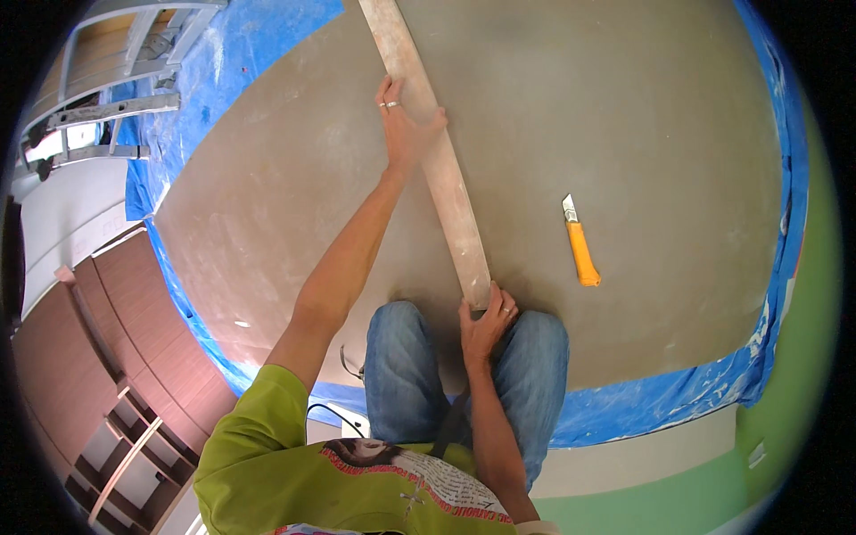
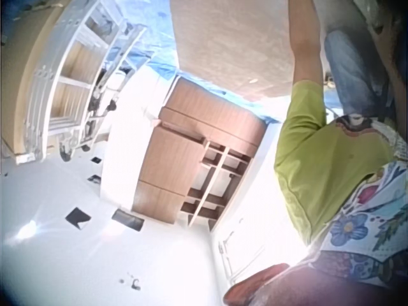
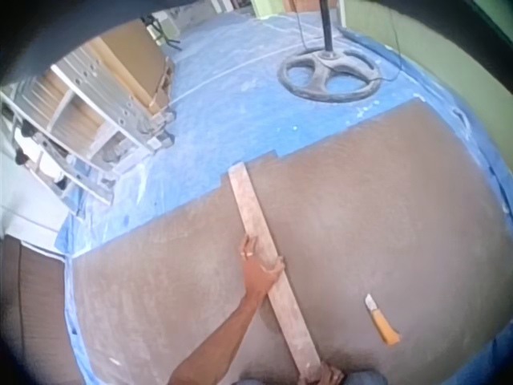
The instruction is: The person measures a large sheet of flooring material on the floor using a tape measure and pencil, then uses a straightedge and utility knife to cut the sheet along a marked line.
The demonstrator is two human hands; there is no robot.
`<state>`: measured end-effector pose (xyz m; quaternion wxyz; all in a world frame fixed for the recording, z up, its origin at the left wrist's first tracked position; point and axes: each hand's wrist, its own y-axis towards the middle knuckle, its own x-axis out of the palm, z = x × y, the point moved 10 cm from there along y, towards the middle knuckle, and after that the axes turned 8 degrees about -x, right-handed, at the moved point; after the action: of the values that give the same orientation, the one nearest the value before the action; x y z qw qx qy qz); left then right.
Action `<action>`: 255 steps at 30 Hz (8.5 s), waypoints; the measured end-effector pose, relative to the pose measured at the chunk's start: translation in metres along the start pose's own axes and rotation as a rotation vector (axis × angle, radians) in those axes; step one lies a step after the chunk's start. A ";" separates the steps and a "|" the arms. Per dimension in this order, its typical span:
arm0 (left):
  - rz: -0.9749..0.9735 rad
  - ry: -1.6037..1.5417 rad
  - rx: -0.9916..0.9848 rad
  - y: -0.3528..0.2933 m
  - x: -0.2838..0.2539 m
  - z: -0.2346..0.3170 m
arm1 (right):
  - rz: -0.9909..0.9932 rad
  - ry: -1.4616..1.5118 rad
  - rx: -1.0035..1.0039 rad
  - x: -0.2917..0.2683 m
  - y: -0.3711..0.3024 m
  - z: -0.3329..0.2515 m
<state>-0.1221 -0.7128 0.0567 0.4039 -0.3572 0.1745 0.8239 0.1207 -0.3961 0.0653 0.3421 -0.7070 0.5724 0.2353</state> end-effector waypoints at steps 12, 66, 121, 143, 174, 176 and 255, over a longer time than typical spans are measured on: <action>-0.027 -0.018 -0.051 -0.001 0.000 -0.003 | 0.000 0.002 -0.003 0.001 0.000 0.000; 0.126 -0.043 0.201 -0.005 0.001 0.005 | 0.007 -0.005 -0.030 0.001 0.000 0.006; -0.013 0.114 -0.350 0.134 -0.018 -0.004 | -0.130 -0.064 0.058 0.004 0.011 -0.004; 0.009 0.204 -0.275 0.137 -0.011 -0.021 | -0.146 -0.043 0.034 0.000 0.019 -0.010; -0.495 0.616 0.178 0.170 0.029 -0.016 | -0.280 0.078 0.014 0.046 0.061 -0.067; -0.517 0.593 0.050 0.161 0.016 -0.008 | -0.270 0.018 -0.041 0.045 0.064 -0.077; 0.097 0.299 0.087 0.346 0.021 0.007 | -0.404 0.304 0.103 0.112 0.483 -0.252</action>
<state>-0.4071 -0.9098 0.0461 0.3484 -0.4493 0.2853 0.7716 -0.3363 -0.7122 0.0460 0.3278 -0.8160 0.4756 0.0239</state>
